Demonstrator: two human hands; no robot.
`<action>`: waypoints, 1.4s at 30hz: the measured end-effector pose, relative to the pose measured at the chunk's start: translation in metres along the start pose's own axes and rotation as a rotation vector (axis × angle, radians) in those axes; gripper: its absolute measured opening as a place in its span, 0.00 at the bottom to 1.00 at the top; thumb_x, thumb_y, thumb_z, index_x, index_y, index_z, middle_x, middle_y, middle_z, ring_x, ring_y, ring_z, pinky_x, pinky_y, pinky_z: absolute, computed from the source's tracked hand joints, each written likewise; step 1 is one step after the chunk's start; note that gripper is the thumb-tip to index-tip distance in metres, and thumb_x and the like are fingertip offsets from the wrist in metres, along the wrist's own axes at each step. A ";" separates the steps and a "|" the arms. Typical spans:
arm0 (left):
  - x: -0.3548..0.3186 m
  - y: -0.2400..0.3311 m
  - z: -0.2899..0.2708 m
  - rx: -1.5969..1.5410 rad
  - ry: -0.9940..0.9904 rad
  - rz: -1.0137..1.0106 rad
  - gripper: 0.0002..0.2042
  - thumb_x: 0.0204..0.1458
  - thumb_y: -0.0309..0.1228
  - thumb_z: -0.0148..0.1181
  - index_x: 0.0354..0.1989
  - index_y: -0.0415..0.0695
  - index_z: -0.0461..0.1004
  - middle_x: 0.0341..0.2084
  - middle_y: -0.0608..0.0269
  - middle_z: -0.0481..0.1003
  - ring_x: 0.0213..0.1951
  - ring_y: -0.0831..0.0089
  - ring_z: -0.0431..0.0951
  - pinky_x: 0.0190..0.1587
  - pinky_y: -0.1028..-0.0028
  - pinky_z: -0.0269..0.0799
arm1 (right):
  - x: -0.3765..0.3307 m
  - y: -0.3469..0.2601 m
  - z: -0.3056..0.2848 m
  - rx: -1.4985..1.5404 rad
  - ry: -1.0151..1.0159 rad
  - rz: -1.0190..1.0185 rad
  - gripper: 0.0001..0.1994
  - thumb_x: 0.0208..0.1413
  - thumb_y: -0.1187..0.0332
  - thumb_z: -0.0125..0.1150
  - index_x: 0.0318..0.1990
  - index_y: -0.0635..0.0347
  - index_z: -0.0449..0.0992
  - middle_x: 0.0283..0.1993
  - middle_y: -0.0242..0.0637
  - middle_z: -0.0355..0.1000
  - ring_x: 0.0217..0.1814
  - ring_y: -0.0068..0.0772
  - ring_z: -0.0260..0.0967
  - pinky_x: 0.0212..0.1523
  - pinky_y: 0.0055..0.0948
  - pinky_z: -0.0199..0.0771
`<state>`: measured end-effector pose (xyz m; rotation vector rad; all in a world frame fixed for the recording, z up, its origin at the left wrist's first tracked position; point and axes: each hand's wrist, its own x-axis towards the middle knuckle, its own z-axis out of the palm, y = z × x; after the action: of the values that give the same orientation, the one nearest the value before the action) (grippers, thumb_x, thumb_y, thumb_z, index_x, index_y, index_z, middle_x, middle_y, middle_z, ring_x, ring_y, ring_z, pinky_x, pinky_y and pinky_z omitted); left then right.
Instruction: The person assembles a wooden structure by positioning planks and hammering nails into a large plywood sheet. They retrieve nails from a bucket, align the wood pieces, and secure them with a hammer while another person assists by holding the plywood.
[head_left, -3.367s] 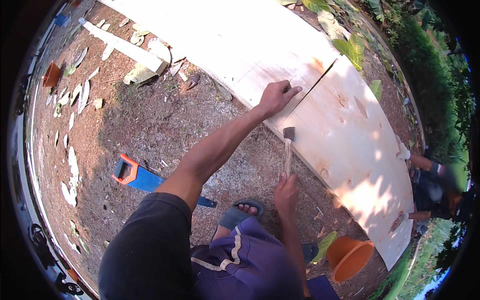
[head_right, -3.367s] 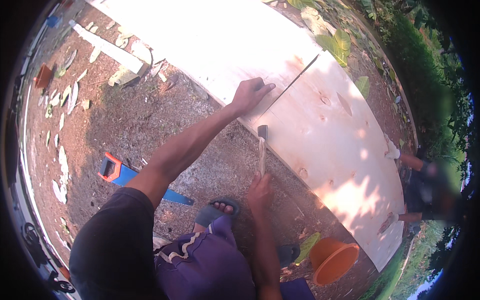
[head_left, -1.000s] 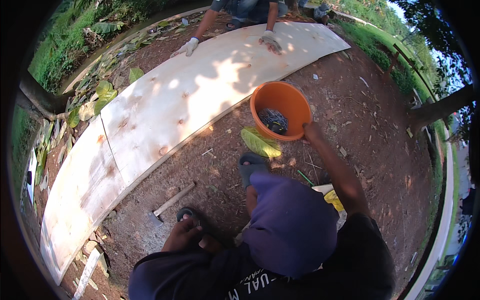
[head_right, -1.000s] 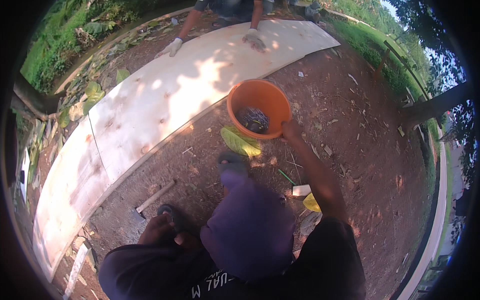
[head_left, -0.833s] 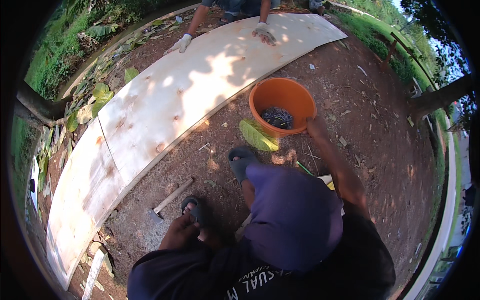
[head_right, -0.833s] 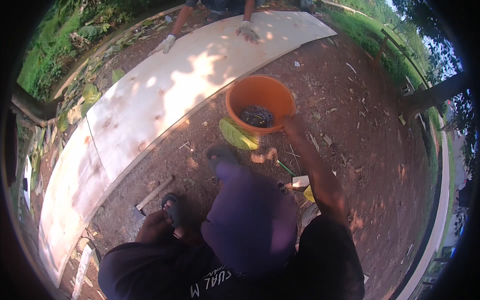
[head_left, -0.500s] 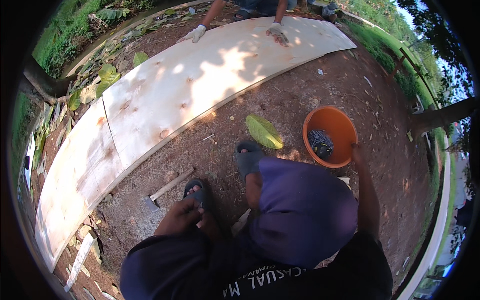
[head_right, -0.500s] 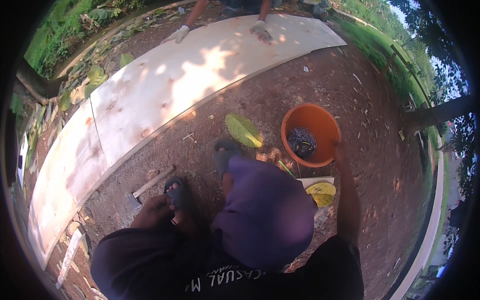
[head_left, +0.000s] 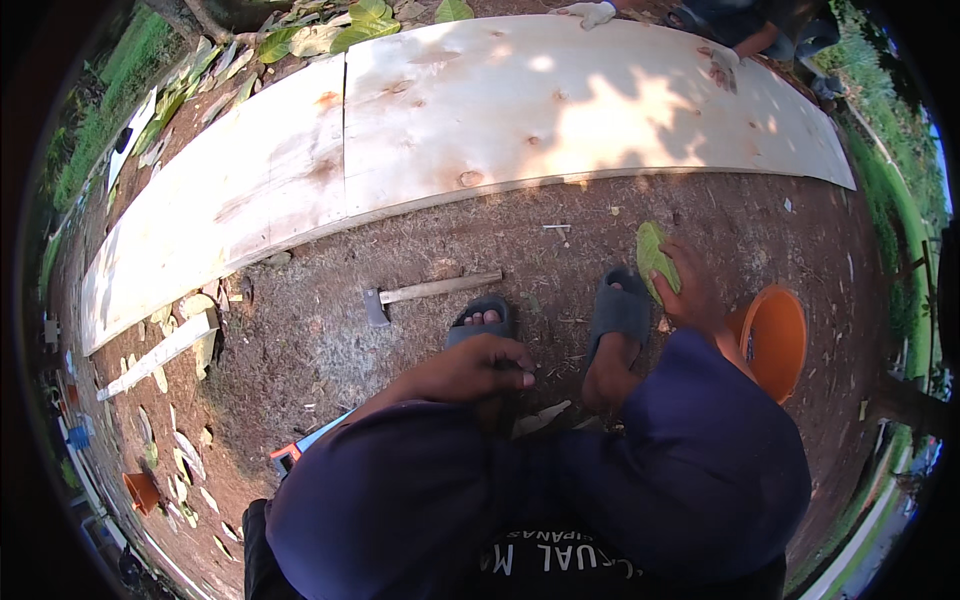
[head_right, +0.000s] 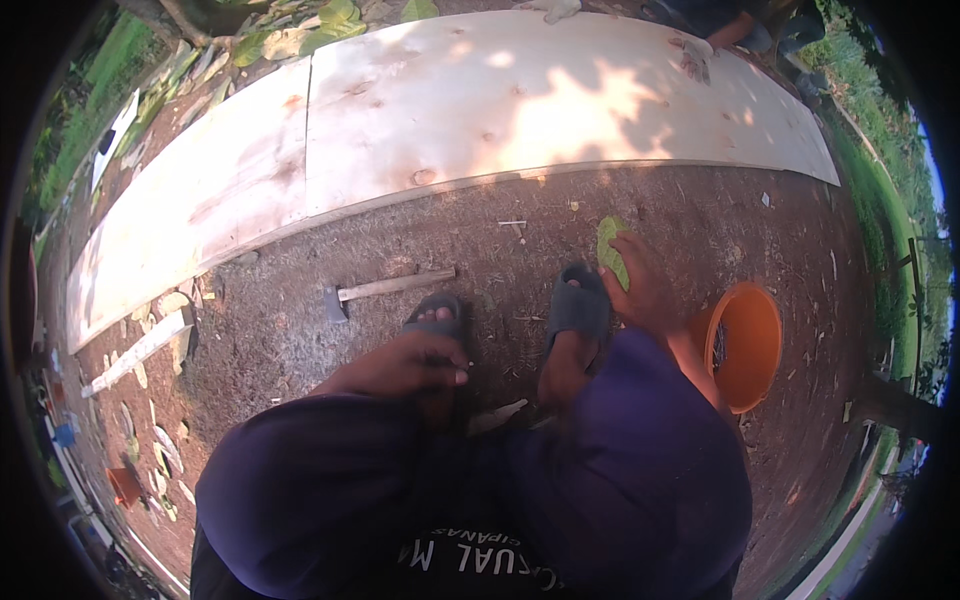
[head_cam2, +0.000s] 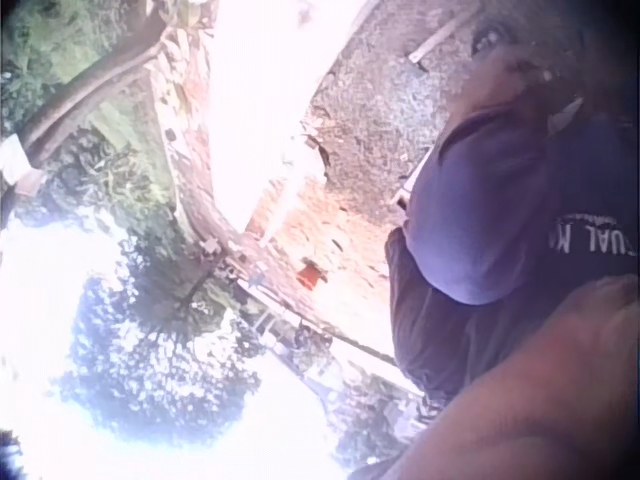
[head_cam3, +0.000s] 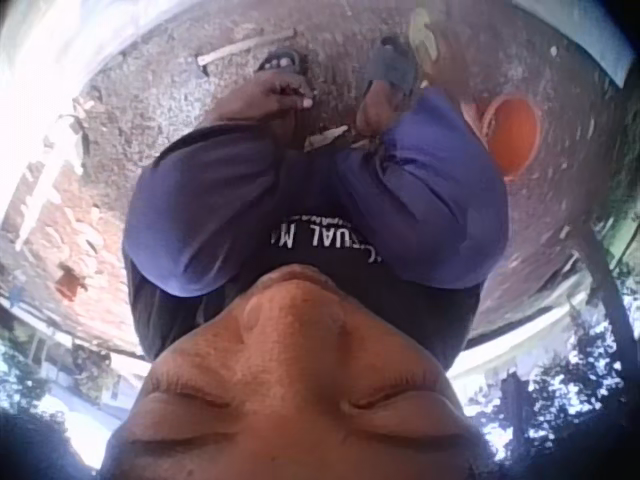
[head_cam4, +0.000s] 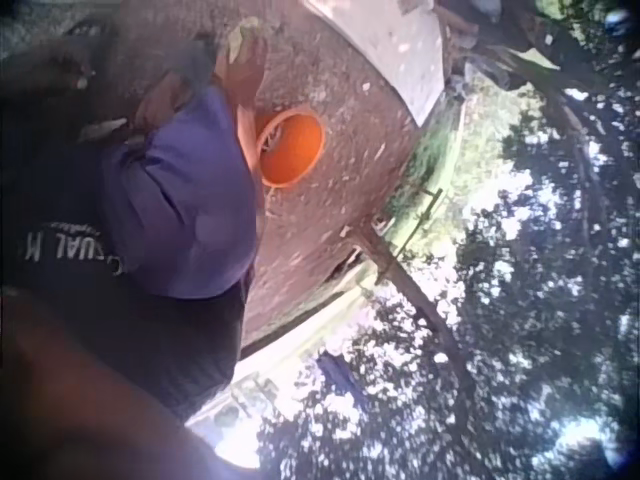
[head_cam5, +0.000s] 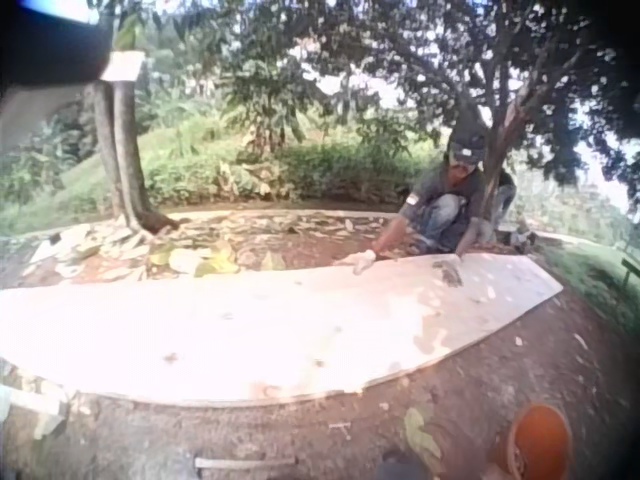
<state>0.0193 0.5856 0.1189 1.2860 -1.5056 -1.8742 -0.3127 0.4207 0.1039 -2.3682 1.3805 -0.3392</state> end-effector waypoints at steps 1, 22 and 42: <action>0.002 -0.002 0.000 -0.002 0.022 0.006 0.11 0.62 0.35 0.62 0.43 0.39 0.78 0.35 0.59 0.80 0.45 0.71 0.77 0.52 0.69 0.69 | 0.024 -0.031 0.021 0.036 -0.088 -0.118 0.20 0.60 0.65 0.62 0.58 0.62 0.73 0.64 0.49 0.68 0.67 0.54 0.66 0.66 0.45 0.68; 0.062 0.001 -0.036 -0.367 0.536 -0.349 0.06 0.62 0.27 0.60 0.36 0.37 0.79 0.30 0.65 0.80 0.36 0.78 0.77 0.42 0.74 0.71 | 0.124 -0.096 0.215 0.320 -0.609 -0.490 0.13 0.54 0.66 0.56 0.43 0.65 0.76 0.53 0.50 0.71 0.61 0.49 0.69 0.57 0.53 0.72; 0.099 -0.002 -0.040 -0.097 0.465 -0.528 0.08 0.59 0.28 0.63 0.38 0.34 0.80 0.27 0.60 0.80 0.34 0.73 0.79 0.39 0.72 0.74 | 0.262 0.265 0.115 0.904 1.178 0.685 0.40 0.71 0.64 0.47 0.76 0.71 0.27 0.80 0.62 0.30 0.83 0.55 0.36 0.79 0.44 0.40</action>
<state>0.0052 0.4879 0.0782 2.0401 -0.8792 -1.7231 -0.3468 0.0969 -0.1098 -0.7813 1.7544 -1.8134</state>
